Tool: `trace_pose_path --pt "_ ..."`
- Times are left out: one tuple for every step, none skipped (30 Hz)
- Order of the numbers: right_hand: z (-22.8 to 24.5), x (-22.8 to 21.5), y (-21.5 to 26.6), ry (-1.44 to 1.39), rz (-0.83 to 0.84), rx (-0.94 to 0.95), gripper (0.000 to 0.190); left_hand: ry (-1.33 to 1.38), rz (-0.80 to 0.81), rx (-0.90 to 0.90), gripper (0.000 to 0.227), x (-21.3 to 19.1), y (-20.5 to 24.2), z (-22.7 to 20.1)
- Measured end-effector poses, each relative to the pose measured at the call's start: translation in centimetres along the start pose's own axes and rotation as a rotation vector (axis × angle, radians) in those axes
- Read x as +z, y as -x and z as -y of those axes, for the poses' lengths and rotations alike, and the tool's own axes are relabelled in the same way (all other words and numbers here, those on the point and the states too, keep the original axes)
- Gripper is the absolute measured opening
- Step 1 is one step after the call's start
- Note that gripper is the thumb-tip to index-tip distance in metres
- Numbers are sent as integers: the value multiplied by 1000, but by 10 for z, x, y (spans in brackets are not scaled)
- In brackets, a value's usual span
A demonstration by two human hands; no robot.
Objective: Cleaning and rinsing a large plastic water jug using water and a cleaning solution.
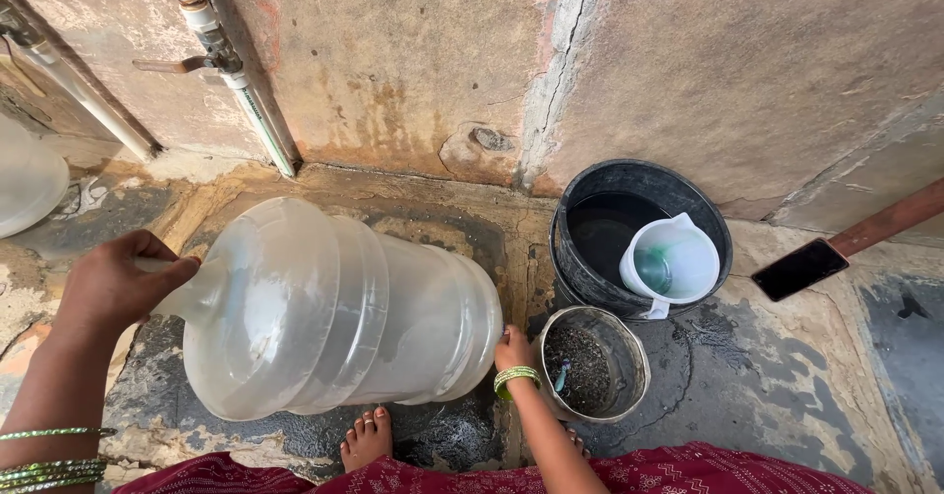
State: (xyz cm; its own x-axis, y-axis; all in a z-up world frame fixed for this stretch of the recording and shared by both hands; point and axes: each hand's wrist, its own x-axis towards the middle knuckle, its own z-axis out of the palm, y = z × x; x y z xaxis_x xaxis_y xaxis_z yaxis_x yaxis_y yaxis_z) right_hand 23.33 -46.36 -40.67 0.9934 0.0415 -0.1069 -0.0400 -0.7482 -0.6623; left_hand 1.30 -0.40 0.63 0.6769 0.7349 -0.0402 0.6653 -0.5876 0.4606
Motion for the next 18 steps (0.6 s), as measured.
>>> trace_pose_path --pt "30 -29 14 0 -1 1 21 0 0 1 42 -2 1 -5" --pt "60 -57 28 212 132 -67 25 -4 11 -10 42 -3 1 -9" --pt "90 -86 42 427 265 -136 31 -6 23 -23 43 -4 1 -14" --pt "119 -107 53 429 264 -135 31 -4 24 -23 43 -5 3 -20" --pt "149 -126 65 453 281 -126 36 -9 33 -32 42 -6 4 -25" --pt "178 -146 77 476 298 -117 42 -14 43 -40 42 -7 6 -30" --pt "168 -133 71 476 300 -117 42 -15 43 -41 42 -6 4 -31" --pt "158 -121 66 421 185 -256 49 -18 36 -23 42 -6 3 -32" --pt "148 -107 62 364 73 -396 57 -21 28 -6 41 -5 3 -32" --pt "141 -107 56 363 77 -397 57 -23 28 -10 41 -6 4 -31" --pt "134 -107 49 297 88 -339 62 -18 25 3 42 -6 5 -30" --pt "126 -108 43 231 98 -281 69 -12 23 16 42 -6 6 -30" --pt "103 -98 33 228 94 -281 69 -13 21 20 42 -5 6 -27" --pt "80 -89 23 195 200 -148 47 -18 15 7 42 -3 6 -24" --pt "58 -79 12 162 308 -19 32 -22 9 -5 42 -2 4 -23" --pt "62 -79 12 157 302 -19 32 -22 6 2 42 -1 2 -22" --pt "65 -80 15 178 255 -44 33 -64 -10 -12 42 0 1 -21" --pt "68 -79 18 198 207 -68 34 -105 -26 -27 43 2 0 -18"
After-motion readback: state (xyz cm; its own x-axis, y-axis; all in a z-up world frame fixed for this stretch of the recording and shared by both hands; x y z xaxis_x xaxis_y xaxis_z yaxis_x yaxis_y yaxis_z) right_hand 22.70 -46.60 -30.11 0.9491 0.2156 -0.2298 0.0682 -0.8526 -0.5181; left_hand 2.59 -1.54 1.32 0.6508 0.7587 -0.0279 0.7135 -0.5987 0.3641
